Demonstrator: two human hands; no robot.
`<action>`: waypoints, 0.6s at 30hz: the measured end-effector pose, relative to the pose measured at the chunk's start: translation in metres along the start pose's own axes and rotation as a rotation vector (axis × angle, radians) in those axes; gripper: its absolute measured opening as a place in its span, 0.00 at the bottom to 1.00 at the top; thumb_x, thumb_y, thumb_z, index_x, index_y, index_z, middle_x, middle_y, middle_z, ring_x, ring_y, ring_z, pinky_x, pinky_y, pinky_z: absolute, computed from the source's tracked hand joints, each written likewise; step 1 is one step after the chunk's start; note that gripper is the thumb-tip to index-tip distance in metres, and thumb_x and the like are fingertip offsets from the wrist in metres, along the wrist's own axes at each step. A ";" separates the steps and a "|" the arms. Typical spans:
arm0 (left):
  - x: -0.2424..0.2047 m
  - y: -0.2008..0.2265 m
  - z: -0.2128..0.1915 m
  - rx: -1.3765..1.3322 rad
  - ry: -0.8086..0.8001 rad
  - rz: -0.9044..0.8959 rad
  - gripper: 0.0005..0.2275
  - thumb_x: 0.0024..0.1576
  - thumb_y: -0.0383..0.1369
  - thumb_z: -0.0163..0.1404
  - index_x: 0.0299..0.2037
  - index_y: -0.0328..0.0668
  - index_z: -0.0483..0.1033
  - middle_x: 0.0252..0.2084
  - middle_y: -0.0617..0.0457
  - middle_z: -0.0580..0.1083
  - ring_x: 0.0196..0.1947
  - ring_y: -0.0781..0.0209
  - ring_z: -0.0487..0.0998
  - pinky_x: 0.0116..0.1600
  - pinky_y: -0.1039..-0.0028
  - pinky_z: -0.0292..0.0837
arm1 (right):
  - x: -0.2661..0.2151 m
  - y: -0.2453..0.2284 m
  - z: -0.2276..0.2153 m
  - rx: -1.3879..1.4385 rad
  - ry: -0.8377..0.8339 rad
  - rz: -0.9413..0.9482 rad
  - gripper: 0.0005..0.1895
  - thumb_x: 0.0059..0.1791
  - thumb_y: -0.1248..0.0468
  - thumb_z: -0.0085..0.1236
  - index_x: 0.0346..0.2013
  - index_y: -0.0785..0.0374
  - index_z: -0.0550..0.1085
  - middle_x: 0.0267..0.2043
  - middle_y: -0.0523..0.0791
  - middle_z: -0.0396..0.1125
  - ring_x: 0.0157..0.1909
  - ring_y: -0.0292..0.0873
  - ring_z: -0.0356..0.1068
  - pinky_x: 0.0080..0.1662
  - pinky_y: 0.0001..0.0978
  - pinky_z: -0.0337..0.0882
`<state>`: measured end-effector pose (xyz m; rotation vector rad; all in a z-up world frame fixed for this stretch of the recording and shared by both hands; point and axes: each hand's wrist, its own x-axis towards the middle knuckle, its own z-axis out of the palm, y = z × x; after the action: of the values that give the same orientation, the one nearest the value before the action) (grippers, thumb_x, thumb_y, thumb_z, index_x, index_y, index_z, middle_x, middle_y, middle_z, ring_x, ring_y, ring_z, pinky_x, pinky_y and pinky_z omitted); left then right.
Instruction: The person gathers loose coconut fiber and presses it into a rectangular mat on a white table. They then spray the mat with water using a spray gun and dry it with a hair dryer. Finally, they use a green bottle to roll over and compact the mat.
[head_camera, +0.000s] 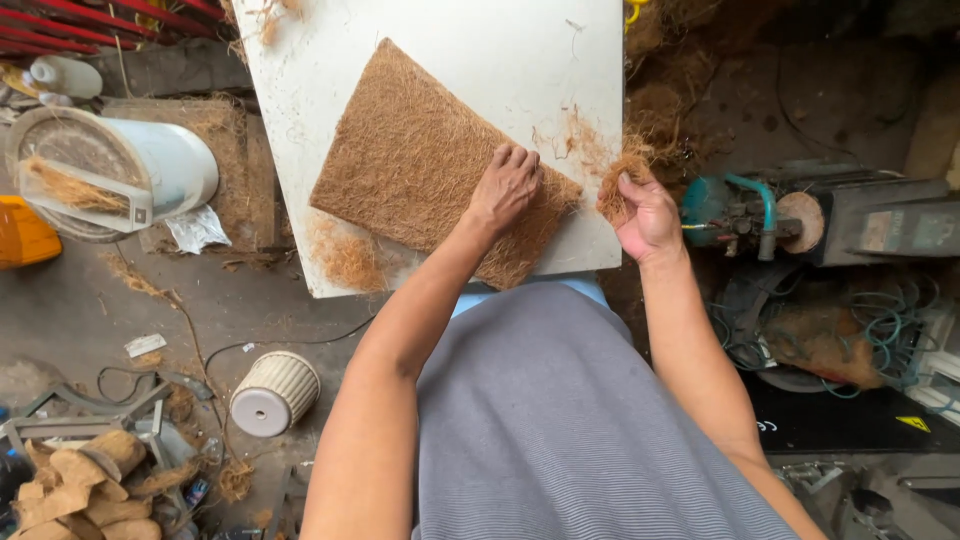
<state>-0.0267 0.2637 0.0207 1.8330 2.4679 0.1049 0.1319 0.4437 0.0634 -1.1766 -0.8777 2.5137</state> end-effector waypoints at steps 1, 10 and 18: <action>0.003 -0.001 0.001 0.030 -0.014 0.020 0.04 0.55 0.30 0.47 0.36 0.49 0.75 0.38 0.52 0.67 0.44 0.55 0.65 0.58 0.60 0.54 | 0.000 0.000 0.002 -0.005 0.000 0.008 0.07 0.49 0.68 0.57 0.42 0.63 0.76 0.35 0.53 0.74 0.35 0.50 0.78 0.41 0.41 0.80; -0.007 -0.012 -0.021 -0.179 -0.100 0.038 0.09 0.60 0.29 0.37 0.35 0.45 0.73 0.40 0.53 0.63 0.45 0.57 0.65 0.61 0.59 0.52 | 0.004 0.013 -0.017 0.026 -0.034 0.022 0.10 0.49 0.69 0.56 0.46 0.62 0.76 0.38 0.55 0.74 0.36 0.53 0.78 0.41 0.44 0.80; -0.010 -0.005 -0.102 -1.836 0.064 -0.752 0.31 0.61 0.49 0.45 0.69 0.41 0.50 0.61 0.31 0.58 0.57 0.42 0.66 0.50 0.57 0.73 | 0.025 0.034 0.008 -0.022 -0.076 0.044 0.10 0.47 0.70 0.60 0.43 0.62 0.76 0.40 0.52 0.74 0.42 0.53 0.78 0.46 0.46 0.79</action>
<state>-0.0380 0.2515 0.1222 0.1097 1.4756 1.5830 0.1116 0.4244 0.0314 -1.1251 -0.9098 2.6056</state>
